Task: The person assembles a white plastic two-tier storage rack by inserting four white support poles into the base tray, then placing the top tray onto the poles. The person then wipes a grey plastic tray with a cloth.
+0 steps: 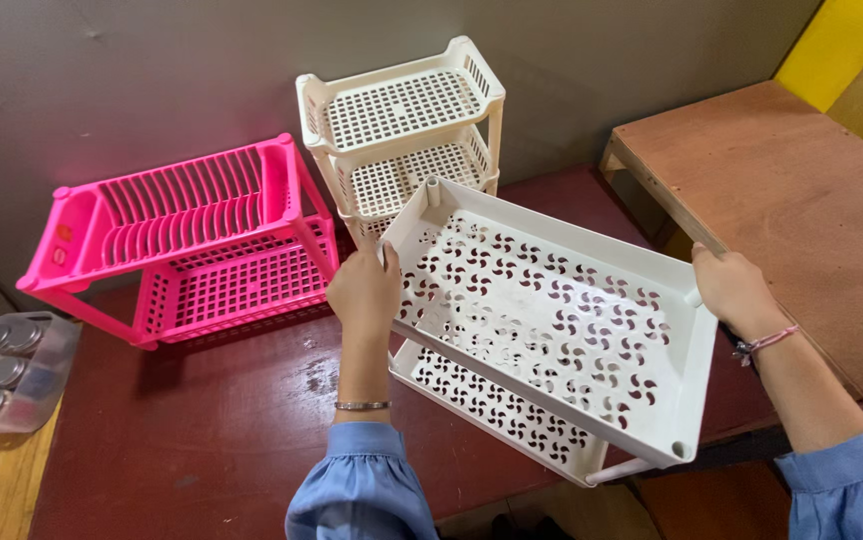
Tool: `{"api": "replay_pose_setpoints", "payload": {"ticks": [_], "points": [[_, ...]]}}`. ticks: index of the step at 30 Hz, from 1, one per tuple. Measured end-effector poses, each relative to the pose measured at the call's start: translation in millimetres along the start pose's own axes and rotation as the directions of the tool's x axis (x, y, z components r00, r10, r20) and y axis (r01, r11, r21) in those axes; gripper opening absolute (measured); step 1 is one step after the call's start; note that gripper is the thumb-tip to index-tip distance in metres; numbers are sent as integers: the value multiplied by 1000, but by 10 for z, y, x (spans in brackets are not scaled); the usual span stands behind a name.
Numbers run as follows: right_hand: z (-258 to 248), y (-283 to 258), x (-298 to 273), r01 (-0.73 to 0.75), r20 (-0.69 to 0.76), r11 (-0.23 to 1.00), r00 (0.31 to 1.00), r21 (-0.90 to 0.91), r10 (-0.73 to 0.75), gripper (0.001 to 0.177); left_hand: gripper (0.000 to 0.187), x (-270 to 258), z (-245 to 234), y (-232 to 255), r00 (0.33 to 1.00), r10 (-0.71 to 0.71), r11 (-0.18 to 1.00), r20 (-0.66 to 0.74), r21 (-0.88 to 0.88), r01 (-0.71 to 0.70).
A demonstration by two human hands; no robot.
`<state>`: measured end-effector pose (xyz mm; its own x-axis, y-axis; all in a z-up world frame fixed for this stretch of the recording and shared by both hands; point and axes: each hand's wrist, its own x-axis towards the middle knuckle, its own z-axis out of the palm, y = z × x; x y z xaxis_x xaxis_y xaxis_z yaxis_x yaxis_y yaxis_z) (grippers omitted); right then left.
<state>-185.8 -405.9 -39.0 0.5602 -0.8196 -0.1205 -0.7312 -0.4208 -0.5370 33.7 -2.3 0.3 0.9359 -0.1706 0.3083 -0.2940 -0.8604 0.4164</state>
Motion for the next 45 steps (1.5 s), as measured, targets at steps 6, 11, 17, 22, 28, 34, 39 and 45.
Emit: {"api": "replay_pose_setpoints", "payload": {"ticks": [6,11,17,22,28,34,39,45], "points": [[-82,-107,199,-63,50,983,997,175,55,71,32,-253,-159,-134,980,-67,998,187,26,63],[-37,61,408,-109,181,622,982,775,-53,73,44,-261,-261,-306,883,-82,997,462,43,71],[-157,214,136,-205,235,750,970,629,68,77,62,-166,-272,-298,883,91,965,461,-261,37],[-281,565,-544,141,179,990,974,8,-140,88,60,-454,-501,-151,901,24,958,433,-268,103],[116,751,-912,43,-53,996,997,-75,-48,89,57,-657,-574,-31,918,-46,953,394,-259,159],[56,555,-1221,-77,-217,950,976,-303,10,85,57,-727,-557,-55,950,60,966,306,-257,21],[97,634,-1198,222,-139,919,973,326,-186,77,53,-751,-572,-50,962,106,956,251,-291,-29],[351,995,-1037,143,-151,938,984,315,-99,77,52,-741,-582,-42,964,117,943,238,-333,-32]]}}
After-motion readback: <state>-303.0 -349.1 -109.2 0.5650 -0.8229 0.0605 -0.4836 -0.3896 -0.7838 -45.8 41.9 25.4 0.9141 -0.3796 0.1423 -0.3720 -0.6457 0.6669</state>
